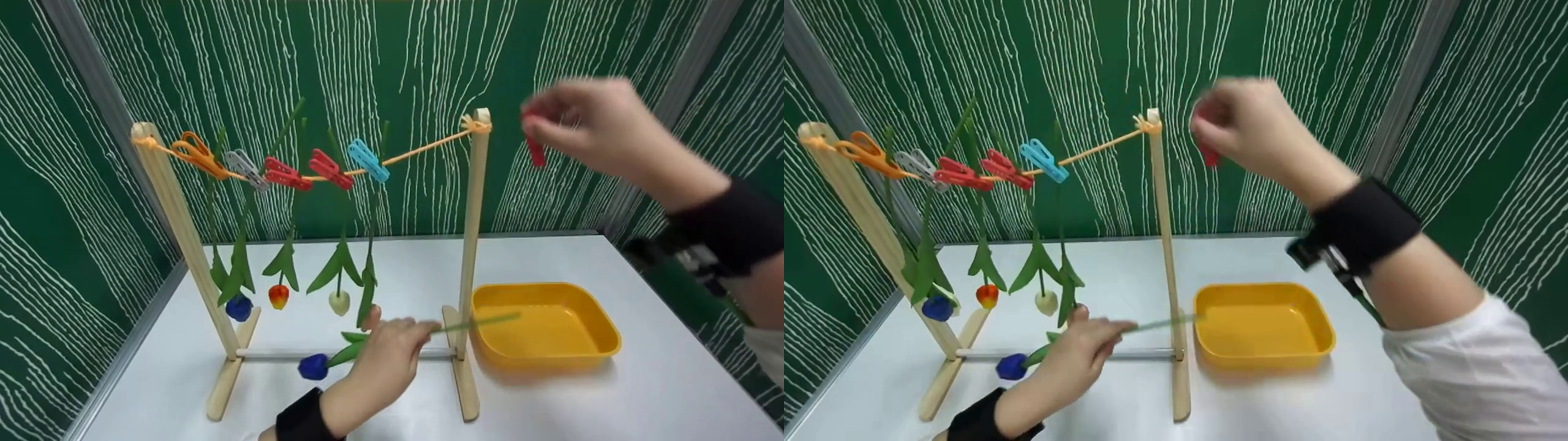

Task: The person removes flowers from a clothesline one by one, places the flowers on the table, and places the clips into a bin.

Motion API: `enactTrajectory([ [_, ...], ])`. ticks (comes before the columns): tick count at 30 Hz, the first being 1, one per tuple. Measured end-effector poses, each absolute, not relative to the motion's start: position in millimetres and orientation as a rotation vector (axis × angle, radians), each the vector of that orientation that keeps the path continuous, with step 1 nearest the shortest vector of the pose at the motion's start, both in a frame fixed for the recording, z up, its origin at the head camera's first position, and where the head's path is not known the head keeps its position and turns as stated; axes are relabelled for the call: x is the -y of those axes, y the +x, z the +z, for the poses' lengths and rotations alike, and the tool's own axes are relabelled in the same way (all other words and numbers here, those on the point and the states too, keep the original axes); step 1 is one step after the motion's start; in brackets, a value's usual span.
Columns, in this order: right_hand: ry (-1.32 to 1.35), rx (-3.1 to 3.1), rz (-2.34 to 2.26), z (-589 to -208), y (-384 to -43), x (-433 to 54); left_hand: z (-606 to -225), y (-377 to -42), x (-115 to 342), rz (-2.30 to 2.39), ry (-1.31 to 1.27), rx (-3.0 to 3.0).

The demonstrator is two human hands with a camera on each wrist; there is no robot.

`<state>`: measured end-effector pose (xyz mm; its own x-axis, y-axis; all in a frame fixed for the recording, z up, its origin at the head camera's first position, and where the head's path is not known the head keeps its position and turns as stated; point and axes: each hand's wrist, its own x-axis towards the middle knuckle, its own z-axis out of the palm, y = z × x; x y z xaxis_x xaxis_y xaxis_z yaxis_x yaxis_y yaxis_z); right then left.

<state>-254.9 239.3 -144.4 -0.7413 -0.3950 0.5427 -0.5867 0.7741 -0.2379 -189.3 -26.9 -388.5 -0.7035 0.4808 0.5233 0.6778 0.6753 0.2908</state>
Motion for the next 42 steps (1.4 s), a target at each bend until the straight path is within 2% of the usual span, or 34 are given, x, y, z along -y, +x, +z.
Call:
enactTrajectory([
  [6, 0.638, 2.759, 0.657, -249, -281, -281, -422, -178, 49, -0.360, -0.976, 2.700],
  [12, 0.655, 2.955, 0.794, -350, -298, -311, -462, -186, 70, -0.189, -0.987, 2.848],
  [16, 0.721, 3.051, 0.783, -398, -307, -328, -487, -196, 81, 0.032, -1.023, 2.784],
  [20, 0.771, 3.105, 0.739, -428, -309, -335, -506, -202, 90, 0.319, -1.050, 2.631],
  [24, 0.753, 3.180, 0.652, -444, -308, -332, -515, -205, 93, 0.446, -1.063, 2.589],
  [35, 0.755, 3.294, 0.445, -462, -298, -319, -515, -201, 89, 0.369, -1.065, 2.724],
  [39, 0.776, 3.302, 0.414, -436, -299, -314, -511, -200, 89, 0.392, -1.075, 2.725],
  [42, 0.804, 3.207, 0.412, -390, -299, -306, -505, -201, 90, 0.365, -1.071, 2.715],
])
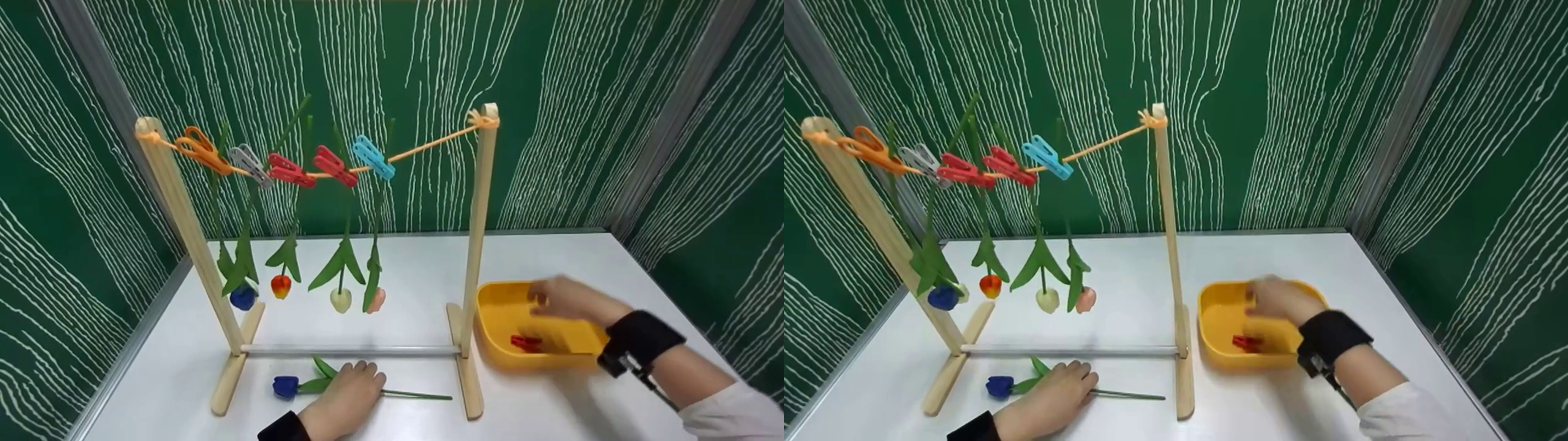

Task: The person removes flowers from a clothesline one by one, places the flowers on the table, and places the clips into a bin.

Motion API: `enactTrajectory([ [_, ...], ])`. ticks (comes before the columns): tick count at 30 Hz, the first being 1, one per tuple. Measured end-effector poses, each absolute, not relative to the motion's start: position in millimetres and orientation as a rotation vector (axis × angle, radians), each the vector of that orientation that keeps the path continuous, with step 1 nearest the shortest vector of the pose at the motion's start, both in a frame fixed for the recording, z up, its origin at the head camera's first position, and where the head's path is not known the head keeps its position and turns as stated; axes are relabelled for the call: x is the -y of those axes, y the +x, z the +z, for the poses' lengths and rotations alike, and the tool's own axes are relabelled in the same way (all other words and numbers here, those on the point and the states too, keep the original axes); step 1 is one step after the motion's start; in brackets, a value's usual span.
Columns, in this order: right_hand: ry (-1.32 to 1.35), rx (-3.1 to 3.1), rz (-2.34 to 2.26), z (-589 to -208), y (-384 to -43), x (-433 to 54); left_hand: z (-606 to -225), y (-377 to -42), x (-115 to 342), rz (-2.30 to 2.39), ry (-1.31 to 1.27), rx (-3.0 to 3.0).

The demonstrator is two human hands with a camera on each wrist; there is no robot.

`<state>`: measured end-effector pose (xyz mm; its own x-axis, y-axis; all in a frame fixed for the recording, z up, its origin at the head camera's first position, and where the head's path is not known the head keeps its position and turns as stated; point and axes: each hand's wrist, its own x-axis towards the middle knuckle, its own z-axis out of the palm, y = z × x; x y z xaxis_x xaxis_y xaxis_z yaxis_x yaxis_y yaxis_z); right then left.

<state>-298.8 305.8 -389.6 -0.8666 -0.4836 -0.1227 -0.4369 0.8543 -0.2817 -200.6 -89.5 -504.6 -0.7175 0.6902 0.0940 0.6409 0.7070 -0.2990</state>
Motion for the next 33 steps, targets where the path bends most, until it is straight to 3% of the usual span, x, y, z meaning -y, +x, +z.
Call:
enactTrajectory([
  [4, -0.850, -3.024, -0.402, -302, -292, -288, -483, -202, 87, 0.158, -1.024, 2.693],
  [9, -0.909, -3.254, -0.515, -193, -271, -250, -435, -203, 76, -0.425, -0.853, 2.373],
  [14, -1.222, -3.389, -0.595, -127, -259, -195, -381, -205, 62, -0.818, -0.705, 1.956],
  [18, -1.556, -3.397, -0.427, -104, -265, -151, -351, -213, 51, -0.923, -0.618, 1.878],
  [21, -1.653, -3.318, -0.294, -95, -269, -122, -336, -224, 43, -0.966, -0.569, 1.887],
  [29, -1.131, -3.045, 0.030, -92, -267, -62, -320, -256, 26, -1.036, -0.524, 1.897],
  [33, -1.121, -3.010, 0.048, -99, -267, -45, -321, -266, 23, -1.104, -0.495, 1.840],
])
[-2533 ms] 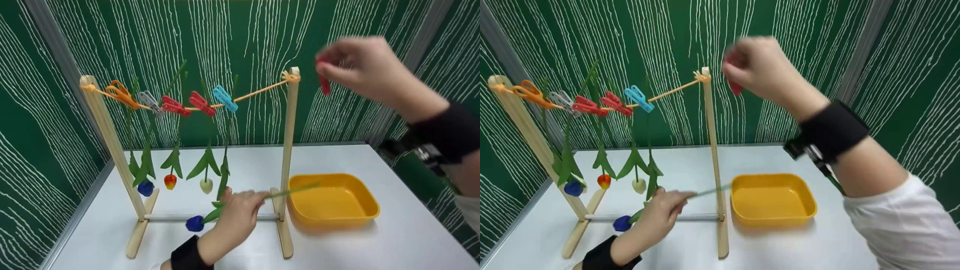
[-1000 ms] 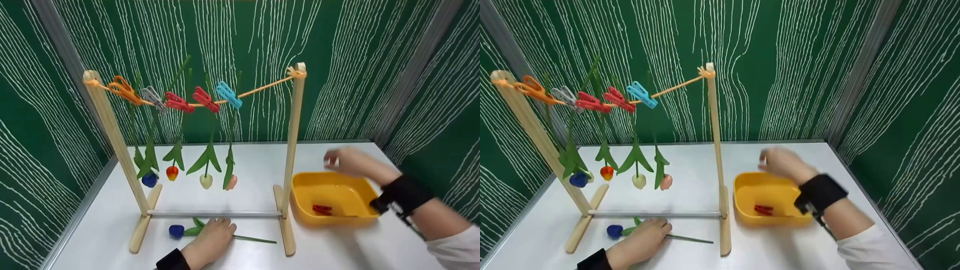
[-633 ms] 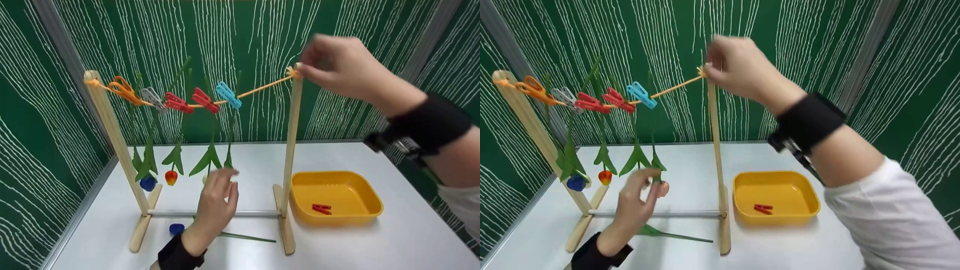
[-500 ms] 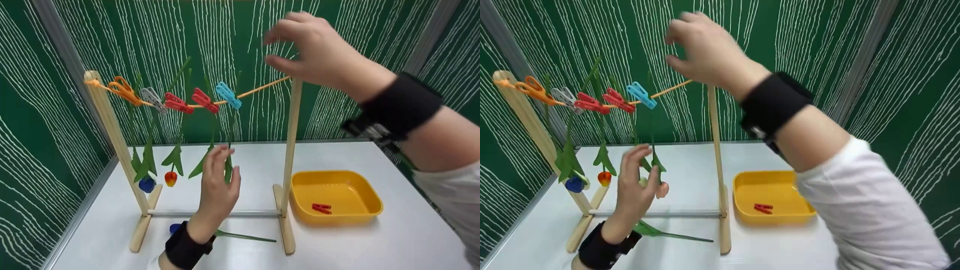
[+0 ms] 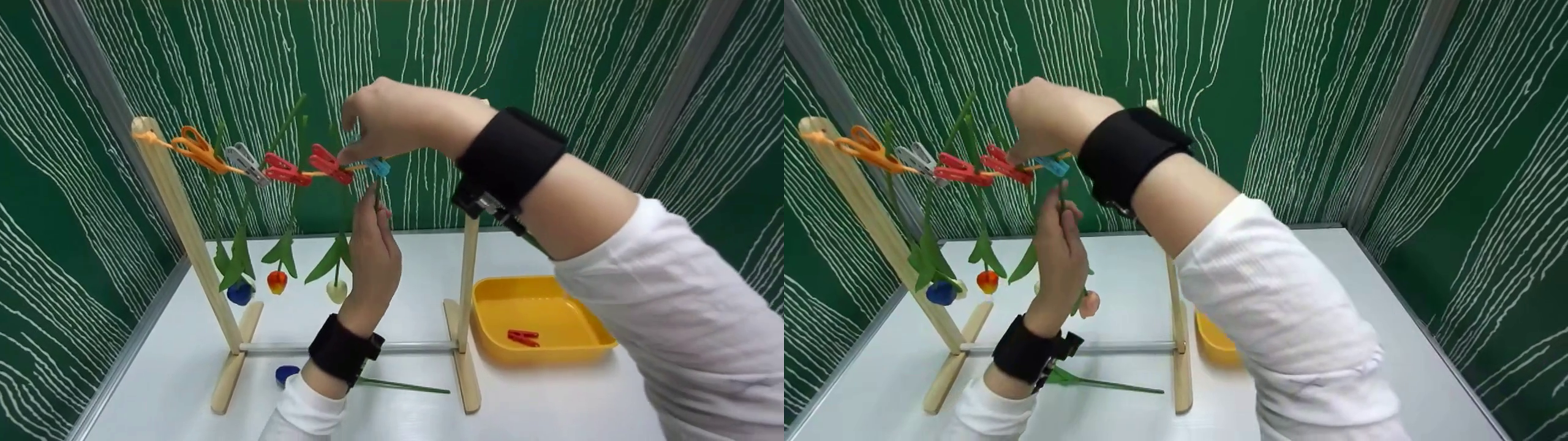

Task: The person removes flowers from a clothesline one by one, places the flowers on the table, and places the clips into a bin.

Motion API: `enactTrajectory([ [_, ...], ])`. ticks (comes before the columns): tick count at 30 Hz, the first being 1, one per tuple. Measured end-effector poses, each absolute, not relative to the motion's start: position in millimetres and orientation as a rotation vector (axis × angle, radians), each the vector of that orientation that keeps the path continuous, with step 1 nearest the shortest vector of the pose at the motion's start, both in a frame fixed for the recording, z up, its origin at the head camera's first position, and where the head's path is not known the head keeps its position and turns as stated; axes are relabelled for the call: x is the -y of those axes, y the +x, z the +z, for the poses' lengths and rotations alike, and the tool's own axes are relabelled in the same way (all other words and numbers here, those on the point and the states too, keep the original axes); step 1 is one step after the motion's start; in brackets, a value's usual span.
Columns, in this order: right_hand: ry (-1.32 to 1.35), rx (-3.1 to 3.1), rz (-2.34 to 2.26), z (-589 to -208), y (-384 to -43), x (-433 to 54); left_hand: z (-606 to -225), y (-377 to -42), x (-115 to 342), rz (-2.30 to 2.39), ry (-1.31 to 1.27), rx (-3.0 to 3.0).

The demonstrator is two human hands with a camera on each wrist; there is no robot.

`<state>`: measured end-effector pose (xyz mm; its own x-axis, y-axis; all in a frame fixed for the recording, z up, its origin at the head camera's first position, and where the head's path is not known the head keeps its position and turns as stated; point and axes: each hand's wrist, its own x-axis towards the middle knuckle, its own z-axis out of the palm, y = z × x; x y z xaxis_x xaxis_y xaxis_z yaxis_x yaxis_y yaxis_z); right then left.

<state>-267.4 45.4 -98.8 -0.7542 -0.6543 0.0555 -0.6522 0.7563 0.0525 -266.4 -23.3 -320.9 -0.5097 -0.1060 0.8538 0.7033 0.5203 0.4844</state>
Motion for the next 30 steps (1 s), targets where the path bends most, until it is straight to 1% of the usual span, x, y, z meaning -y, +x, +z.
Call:
enactTrajectory([
  [5, 1.165, 2.759, 0.033, -105, -268, -41, -322, -272, 19, -1.157, -0.450, 1.734],
  [12, 1.212, 2.626, 0.153, -111, -269, -44, -320, -270, 15, -1.130, -0.383, 1.691],
  [22, 1.196, 2.509, 0.315, -111, -267, -46, -324, -266, 15, -1.069, -0.388, 1.737],
  [25, 1.179, 2.456, 0.357, -105, -267, -48, -329, -260, 15, -1.045, -0.425, 1.776],
  [30, 1.071, 2.416, 0.429, -95, -269, -60, -341, -249, 18, -0.931, -0.520, 1.853],
])
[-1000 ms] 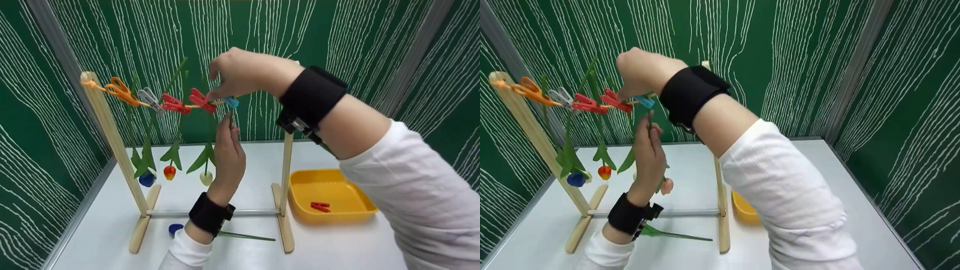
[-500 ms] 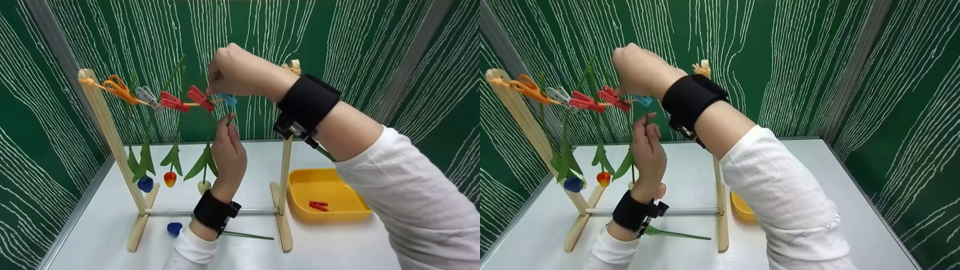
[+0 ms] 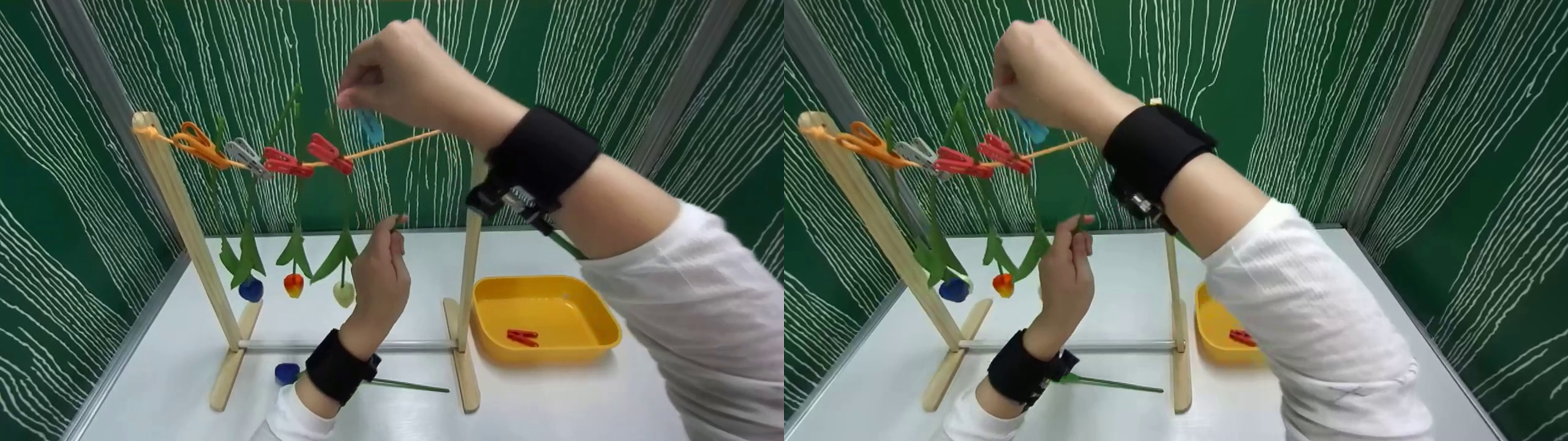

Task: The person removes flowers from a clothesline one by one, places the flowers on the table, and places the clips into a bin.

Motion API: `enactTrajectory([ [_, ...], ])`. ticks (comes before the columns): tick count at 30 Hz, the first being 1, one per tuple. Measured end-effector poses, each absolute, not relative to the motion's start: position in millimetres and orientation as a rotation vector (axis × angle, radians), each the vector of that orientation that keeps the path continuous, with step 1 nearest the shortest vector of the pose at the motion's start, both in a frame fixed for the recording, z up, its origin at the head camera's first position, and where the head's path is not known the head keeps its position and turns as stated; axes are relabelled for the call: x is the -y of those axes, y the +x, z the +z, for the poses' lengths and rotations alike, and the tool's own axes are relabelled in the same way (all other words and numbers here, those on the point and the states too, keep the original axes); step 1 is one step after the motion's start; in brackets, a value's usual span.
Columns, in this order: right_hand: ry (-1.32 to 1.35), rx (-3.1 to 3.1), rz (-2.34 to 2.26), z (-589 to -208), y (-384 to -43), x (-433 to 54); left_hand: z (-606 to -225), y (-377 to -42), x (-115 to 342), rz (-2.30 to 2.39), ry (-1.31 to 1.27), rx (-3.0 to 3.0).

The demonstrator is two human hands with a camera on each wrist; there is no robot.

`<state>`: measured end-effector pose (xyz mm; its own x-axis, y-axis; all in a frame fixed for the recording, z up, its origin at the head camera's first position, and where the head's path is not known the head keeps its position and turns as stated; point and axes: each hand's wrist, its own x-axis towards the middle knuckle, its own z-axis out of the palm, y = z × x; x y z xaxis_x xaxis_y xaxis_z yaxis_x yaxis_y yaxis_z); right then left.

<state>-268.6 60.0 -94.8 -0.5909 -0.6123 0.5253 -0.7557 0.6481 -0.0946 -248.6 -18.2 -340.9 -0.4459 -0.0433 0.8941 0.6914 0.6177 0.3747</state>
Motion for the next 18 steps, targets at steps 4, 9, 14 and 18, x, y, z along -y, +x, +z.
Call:
enactTrajectory([
  [4, 1.027, 2.339, 0.482, -92, -271, -82, -354, -237, 24, -0.780, -0.613, 1.889],
  [9, 1.015, 2.257, 0.591, -98, -268, -123, -373, -220, 35, -0.575, -0.754, 1.948],
  [14, 0.965, 2.280, 0.732, -113, -257, -168, -387, -208, 51, -0.397, -0.884, 2.055],
  [18, 0.863, 2.354, 0.806, -131, -247, -201, -397, -205, 66, -0.299, -0.979, 2.128],
])
